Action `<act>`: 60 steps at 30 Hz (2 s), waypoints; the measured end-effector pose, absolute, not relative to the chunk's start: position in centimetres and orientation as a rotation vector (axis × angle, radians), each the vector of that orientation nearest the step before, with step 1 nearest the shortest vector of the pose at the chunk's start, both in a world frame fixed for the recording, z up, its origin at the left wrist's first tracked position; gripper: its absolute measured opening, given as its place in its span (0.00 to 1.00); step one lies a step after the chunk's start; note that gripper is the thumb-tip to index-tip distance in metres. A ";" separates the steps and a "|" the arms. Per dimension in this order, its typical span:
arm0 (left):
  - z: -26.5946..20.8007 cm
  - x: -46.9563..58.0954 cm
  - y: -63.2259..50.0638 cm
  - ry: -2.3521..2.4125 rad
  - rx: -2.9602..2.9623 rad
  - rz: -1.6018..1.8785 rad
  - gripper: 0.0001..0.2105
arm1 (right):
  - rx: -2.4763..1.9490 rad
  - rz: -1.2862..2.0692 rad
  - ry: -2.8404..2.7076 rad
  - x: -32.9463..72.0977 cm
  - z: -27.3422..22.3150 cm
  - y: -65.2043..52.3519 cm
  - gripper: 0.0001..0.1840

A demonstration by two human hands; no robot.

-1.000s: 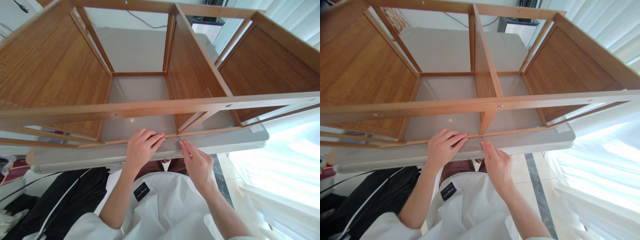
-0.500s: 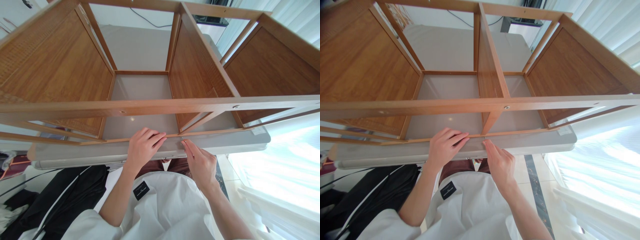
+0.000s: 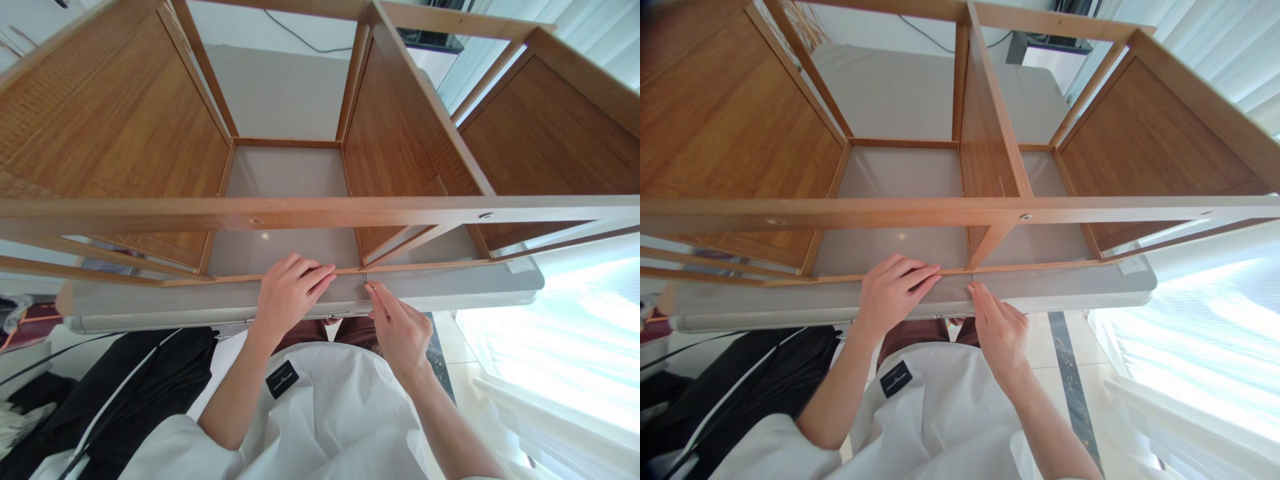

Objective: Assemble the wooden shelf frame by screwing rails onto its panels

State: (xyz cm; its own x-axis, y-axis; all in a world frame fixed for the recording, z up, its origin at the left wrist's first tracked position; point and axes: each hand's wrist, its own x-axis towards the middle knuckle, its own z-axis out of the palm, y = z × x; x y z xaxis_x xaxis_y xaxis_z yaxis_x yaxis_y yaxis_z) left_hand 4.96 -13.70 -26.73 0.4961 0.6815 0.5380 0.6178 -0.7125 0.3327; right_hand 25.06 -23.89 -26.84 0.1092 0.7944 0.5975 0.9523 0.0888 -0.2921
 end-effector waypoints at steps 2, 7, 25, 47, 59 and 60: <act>-26.6 5.0 -13.7 1.141 2.641 1.028 0.07 | -1.726 -0.304 -1.686 25.0 -27.0 -23.9 0.05; -26.5 5.0 -13.7 1.140 2.651 1.025 0.07 | -1.693 -0.298 -1.676 25.1 -27.0 -23.8 0.06; -26.8 5.0 -13.8 1.159 2.630 0.985 0.08 | -1.964 -0.034 -1.488 24.5 -25.5 -23.9 0.18; -26.9 5.0 -13.8 1.162 2.635 0.997 0.08 | -1.842 -0.225 -1.617 25.0 -27.0 -24.0 0.10; -26.8 5.0 -13.8 1.165 2.638 0.995 0.08 | -1.942 0.043 -1.416 24.7 -25.4 -23.4 0.14; -26.7 5.0 -13.8 1.166 2.638 0.996 0.08 | -1.963 0.098 -1.386 24.7 -25.0 -23.3 0.15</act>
State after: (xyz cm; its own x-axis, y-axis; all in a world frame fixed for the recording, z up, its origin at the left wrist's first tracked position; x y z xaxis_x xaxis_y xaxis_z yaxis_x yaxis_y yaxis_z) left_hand 4.97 -13.80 -26.72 0.4959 0.6889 0.5286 0.6302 -0.7044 0.3267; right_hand 24.71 -23.27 -25.04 0.4192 0.8459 0.3297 0.7913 -0.1624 -0.5895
